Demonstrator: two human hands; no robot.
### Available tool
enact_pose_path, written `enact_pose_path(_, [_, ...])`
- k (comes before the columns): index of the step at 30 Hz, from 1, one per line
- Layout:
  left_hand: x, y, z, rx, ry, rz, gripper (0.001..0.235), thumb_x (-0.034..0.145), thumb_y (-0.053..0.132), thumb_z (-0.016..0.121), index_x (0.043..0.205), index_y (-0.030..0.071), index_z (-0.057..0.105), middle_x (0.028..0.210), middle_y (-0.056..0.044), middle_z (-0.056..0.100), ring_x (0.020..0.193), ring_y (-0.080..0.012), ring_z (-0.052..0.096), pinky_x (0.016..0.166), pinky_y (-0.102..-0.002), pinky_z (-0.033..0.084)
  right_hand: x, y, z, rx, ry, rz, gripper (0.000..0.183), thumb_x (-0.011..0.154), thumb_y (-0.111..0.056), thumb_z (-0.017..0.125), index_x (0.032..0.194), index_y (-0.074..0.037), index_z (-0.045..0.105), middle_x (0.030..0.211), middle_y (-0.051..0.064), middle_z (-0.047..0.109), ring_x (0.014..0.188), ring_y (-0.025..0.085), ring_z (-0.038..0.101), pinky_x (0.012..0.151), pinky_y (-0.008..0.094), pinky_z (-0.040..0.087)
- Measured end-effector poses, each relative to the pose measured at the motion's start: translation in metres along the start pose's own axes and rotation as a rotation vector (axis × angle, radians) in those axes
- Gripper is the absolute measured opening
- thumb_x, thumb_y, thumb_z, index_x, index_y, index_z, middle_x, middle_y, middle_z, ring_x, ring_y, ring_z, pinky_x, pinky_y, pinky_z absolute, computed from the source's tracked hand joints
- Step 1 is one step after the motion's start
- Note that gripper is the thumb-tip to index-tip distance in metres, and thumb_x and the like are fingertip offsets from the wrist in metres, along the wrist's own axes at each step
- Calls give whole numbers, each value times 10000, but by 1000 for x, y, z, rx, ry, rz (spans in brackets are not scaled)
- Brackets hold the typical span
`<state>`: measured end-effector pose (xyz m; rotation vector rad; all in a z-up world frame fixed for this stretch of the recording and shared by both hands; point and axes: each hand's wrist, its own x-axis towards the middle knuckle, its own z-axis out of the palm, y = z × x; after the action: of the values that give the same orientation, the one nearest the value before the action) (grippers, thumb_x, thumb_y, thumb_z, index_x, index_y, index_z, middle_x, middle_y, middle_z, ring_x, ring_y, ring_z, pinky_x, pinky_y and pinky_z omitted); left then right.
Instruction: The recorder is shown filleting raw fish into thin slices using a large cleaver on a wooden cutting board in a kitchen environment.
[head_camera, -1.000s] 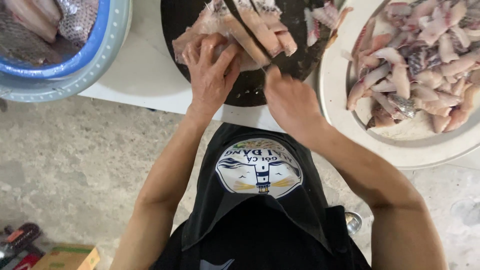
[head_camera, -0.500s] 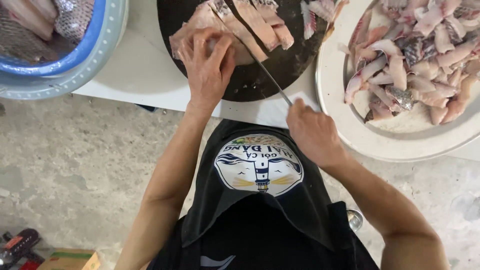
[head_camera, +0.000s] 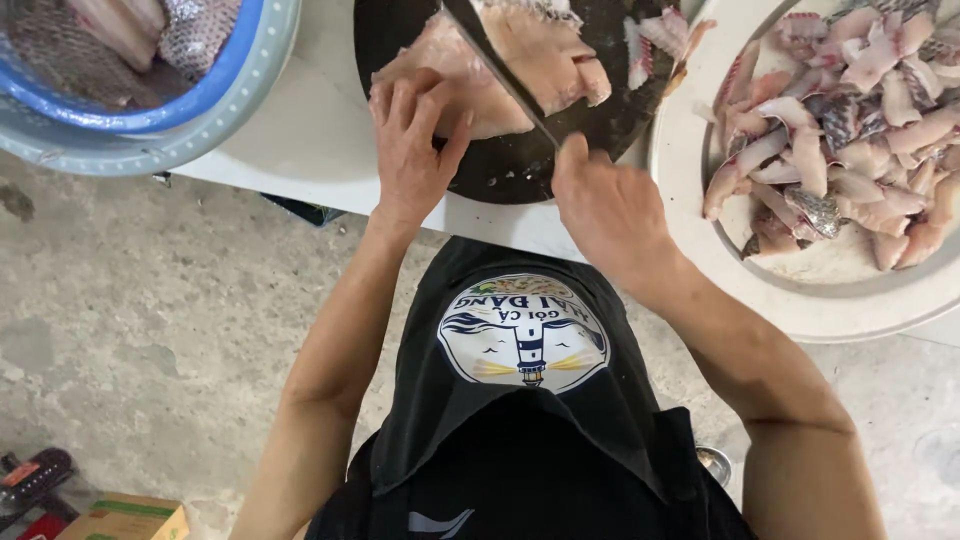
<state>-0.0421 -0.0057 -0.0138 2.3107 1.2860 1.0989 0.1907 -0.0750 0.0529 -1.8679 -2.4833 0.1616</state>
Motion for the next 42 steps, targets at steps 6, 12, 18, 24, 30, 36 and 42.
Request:
enact_pose_path(6, [3, 2, 0, 118, -29, 18, 298, 981, 142, 782, 1252, 180, 664, 1267, -21, 542, 1190, -299, 469, 1028, -486, 382, -16, -5, -9, -36, -116, -40, 120, 964, -69, 589, 881, -35, 510, 633, 126, 654, 536, 278, 716, 457, 365, 569])
enact_pose_path(12, [4, 3, 1, 121, -24, 23, 301, 937, 121, 790, 1211, 193, 687, 1263, -1, 546, 1177, -296, 459, 1025, -474, 368, -15, -6, -16, -12, -243, -43, 85, 918, -48, 582, 895, -19, 506, 680, 152, 667, 564, 293, 727, 467, 362, 580])
enact_pose_path(18, [6, 1, 1, 112, -34, 11, 327, 927, 99, 804, 1215, 183, 674, 1284, 5, 556, 1185, -294, 466, 1036, -486, 380, 17, -13, 16, 207, -109, 8, 117, 947, -40, 566, 1036, 28, 531, 716, 183, 674, 606, 349, 715, 503, 443, 578])
enact_pose_path(24, [7, 5, 2, 145, -11, 10, 355, 929, 99, 819, 1242, 166, 665, 1305, -16, 556, 1207, -337, 467, 1046, -501, 393, 73, -20, 53, 224, 106, -78, 177, 911, -64, 605, 1051, 18, 534, 808, 196, 680, 816, 348, 733, 626, 395, 620])
enact_pose_path(30, [1, 2, 6, 122, 53, -15, 368, 927, 79, 824, 1235, 156, 638, 1296, -25, 557, 1189, -344, 480, 1050, -511, 406, -40, 9, 5, 135, -375, 45, 182, 960, -119, 578, 1027, 46, 539, 772, 200, 688, 636, 373, 725, 512, 464, 588])
enact_pose_path(36, [4, 2, 2, 106, 64, 20, 344, 912, 91, 819, 1197, 150, 634, 1281, -23, 562, 1191, -344, 492, 1036, -509, 404, -4, 6, 28, 13, -182, 12, 104, 1017, -90, 563, 1034, 10, 541, 689, 180, 689, 600, 351, 719, 486, 448, 571])
enact_pose_path(42, [3, 1, 0, 44, 52, -7, 349, 896, 115, 815, 1198, 129, 640, 1259, -46, 565, 1185, -344, 483, 1037, -510, 394, 42, 10, 27, -15, 8, -56, 113, 1016, -100, 576, 1009, 9, 545, 661, 159, 670, 584, 318, 713, 497, 395, 564])
